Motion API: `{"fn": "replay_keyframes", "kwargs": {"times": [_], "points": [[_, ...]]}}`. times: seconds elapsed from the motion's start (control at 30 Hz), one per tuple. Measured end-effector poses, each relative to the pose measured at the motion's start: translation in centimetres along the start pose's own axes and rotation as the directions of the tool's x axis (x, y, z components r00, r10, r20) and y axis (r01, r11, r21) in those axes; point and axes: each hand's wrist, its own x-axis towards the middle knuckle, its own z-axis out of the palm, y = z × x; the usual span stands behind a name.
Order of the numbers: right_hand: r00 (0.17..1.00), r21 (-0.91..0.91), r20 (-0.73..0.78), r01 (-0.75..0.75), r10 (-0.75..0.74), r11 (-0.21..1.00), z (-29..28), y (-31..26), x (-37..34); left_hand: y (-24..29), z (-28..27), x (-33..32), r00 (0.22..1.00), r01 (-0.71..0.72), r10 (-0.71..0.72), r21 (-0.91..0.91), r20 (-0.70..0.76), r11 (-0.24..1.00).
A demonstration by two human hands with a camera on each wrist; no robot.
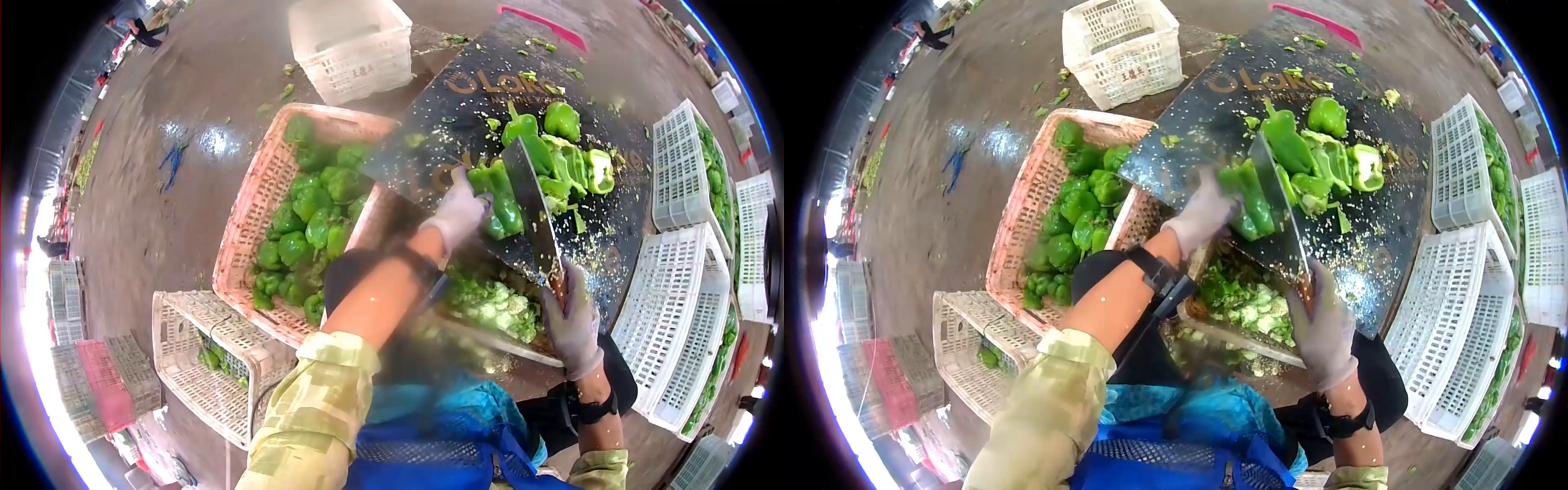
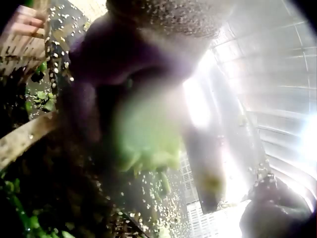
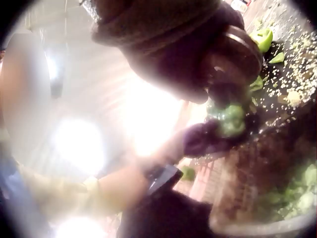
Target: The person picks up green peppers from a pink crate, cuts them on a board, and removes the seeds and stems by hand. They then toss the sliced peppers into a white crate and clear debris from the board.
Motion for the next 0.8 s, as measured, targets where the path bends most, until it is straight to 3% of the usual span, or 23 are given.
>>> {"fn": "replay_keyframes", "kwargs": {"times": [0.1, 0.13, 0.2, 0.33, 0.37, 0.5, 0.53, 0.57, 0.63, 0.77, 0.8], "points": [[1.000, -0.005, 0.021, 0.009, -0.009, 1.000, 0.4, -0.6, -0.3, -0.2, 0.2, -0.5, 0.998, -0.035, 0.041, 0.117, -0.052, 0.993], [0.999, -0.034, 0.043, 0.018, -0.016, 0.999, 0.3, -0.8, -0.2, 0.5, 0.0, -0.6, 0.999, 0.037, -0.033, 0.144, -0.027, 0.989], [0.996, -0.088, 0.083, 0.041, -0.034, 0.995, 0.0, -1.2, 0.4, 0.6, 0.1, -0.7, 0.999, 0.016, -0.010, 0.144, -0.043, 0.989], [0.968, -0.189, 0.240, -0.030, 0.076, 0.981, -1.1, -2.5, 2.8, 0.2, 0.1, -0.3, 0.998, 0.025, -0.016, 0.176, -0.053, 0.984], [0.965, -0.167, 0.263, 0.022, 0.023, 0.986, -1.1, -2.5, 4.0, 0.0, 0.0, -0.1, 0.998, 0.025, -0.017, 0.165, -0.053, 0.986], [0.923, -0.173, 0.382, 0.021, 0.047, 0.985, 1.8, -1.5, 8.9, -0.9, 0.2, 0.0, 0.999, 0.016, -0.011, 0.149, -0.037, 0.989], [0.923, -0.090, 0.381, -0.013, 0.046, 0.996, 3.3, -0.3, 9.5, -0.7, 0.1, -0.1, 0.999, 0.010, -0.005, 0.160, -0.035, 0.987], [0.941, -0.163, 0.333, -0.003, 0.058, 0.987, 4.9, 0.2, 9.7, -0.5, -0.1, 0.0, 0.999, 0.001, 0.006, 0.174, -0.040, 0.985], [0.976, -0.076, 0.209, 0.077, -0.060, 0.994, 6.7, 0.5, 9.2, -0.8, -0.7, 0.2, 0.999, -0.025, 0.028, 0.097, -0.035, 0.995], [0.931, -0.143, 0.346, -0.071, 0.117, 0.987, 3.8, -1.9, 7.8, -1.0, -0.4, 0.2, 0.999, -0.024, 0.025, 0.064, -0.027, 0.998], [0.932, -0.132, 0.352, -0.041, 0.086, 0.990, 3.1, -1.4, 6.6, -0.9, -0.5, 0.1, 1.000, 0.001, 0.001, 0.065, -0.024, 0.998]]}}
